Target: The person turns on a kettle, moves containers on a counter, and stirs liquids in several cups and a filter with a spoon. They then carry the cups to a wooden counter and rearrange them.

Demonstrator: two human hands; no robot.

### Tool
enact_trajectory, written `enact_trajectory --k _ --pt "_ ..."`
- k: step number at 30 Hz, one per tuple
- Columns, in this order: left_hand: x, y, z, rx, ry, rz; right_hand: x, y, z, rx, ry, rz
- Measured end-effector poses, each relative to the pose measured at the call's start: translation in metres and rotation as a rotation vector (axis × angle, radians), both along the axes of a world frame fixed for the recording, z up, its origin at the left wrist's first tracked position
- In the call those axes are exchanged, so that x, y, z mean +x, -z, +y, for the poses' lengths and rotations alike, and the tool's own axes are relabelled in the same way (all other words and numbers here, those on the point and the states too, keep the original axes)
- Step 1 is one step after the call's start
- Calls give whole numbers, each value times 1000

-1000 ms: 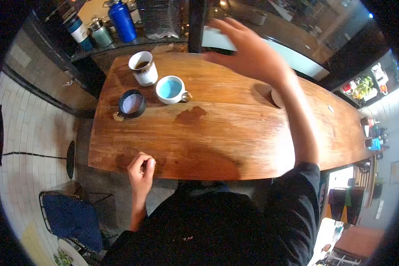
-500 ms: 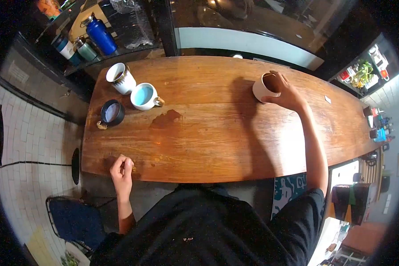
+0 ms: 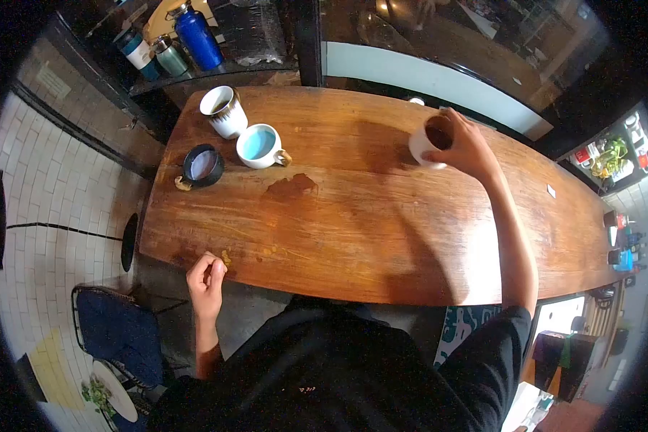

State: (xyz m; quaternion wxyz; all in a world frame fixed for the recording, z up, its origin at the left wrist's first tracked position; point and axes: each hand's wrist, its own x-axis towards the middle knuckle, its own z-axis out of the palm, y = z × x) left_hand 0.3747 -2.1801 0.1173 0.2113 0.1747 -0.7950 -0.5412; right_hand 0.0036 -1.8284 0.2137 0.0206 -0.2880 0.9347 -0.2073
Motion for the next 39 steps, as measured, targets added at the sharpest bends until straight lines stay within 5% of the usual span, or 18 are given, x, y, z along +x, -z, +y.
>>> enact_trajectory --k 14,39 --pt "34 -8 -11 43 -57 7 -42 17 -214 -32 -410 15" --pt "48 8 -23 52 -47 56 -50 38 -241 133 -438 13"
